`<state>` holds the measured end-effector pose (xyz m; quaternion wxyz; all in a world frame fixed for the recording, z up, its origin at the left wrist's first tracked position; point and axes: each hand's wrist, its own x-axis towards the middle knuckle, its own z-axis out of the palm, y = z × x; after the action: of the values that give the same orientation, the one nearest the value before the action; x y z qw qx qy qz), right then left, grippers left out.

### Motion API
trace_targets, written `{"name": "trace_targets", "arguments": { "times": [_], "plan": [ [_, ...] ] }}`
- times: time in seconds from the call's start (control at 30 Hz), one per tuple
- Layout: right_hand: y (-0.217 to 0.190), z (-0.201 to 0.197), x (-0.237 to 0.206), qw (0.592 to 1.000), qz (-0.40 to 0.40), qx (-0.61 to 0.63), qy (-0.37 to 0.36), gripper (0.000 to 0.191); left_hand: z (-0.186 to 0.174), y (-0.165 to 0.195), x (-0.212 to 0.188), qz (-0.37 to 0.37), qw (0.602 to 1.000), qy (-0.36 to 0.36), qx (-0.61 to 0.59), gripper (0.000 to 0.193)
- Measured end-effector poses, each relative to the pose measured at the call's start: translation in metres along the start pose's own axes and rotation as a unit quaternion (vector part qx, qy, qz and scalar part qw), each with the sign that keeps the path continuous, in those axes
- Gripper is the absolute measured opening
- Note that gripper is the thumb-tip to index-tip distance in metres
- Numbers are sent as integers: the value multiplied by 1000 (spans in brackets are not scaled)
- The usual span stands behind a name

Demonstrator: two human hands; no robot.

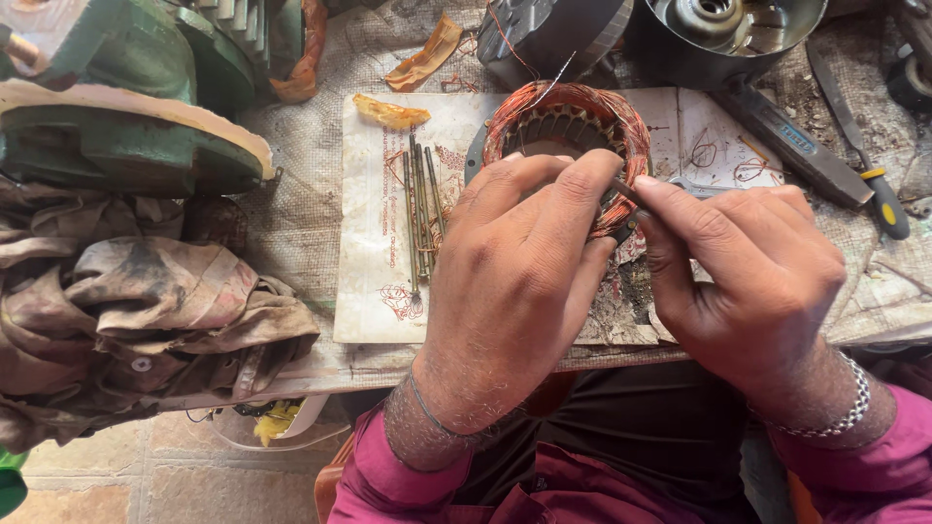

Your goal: The person works on the copper windings of an electric motor stator at a cluttered workbench. They first hold and work a small dark piece against the winding wires, then use a small flat blade tool to press and seat material into the stator slots, working around the stator by hand.

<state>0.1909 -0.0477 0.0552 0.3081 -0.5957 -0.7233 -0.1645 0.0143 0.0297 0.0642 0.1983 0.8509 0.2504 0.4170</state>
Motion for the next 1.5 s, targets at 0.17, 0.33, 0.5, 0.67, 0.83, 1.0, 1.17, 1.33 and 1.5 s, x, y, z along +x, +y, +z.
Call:
{"name": "trace_targets", "arguments": {
  "times": [0.17,0.33,0.5,0.67,0.83,1.0,1.17,1.33,1.5],
  "plan": [
    [-1,0,0,999,32,34,-11,22,0,0,0,0,1000,-12,-13,53],
    [-5,-8,4,987,102,118,-37,19,1,0,0,20,1000,-7,-16,49],
    [-3,-15,15,952,244,124,-134,31,2,-1,0,24,999,-5,-23,45],
    [-2,-25,21,975,147,91,-137,31,2,-2,-1,23,999,-11,-23,45],
    [-1,-32,25,980,86,55,-171,36,3,-2,-1,-14,1000,-1,-12,50],
    [0,-35,27,953,104,-59,-279,50,5,-3,-3,-59,998,10,-3,57],
    [-6,-34,29,967,146,22,-210,35,6,-6,-6,-75,997,-13,-15,56],
    [-10,-38,35,980,120,58,-146,19,7,-5,-7,-72,997,-5,-14,53],
    [-7,-38,37,983,78,52,-158,24,7,-5,-7,-71,997,1,-13,55]
  ]
}}
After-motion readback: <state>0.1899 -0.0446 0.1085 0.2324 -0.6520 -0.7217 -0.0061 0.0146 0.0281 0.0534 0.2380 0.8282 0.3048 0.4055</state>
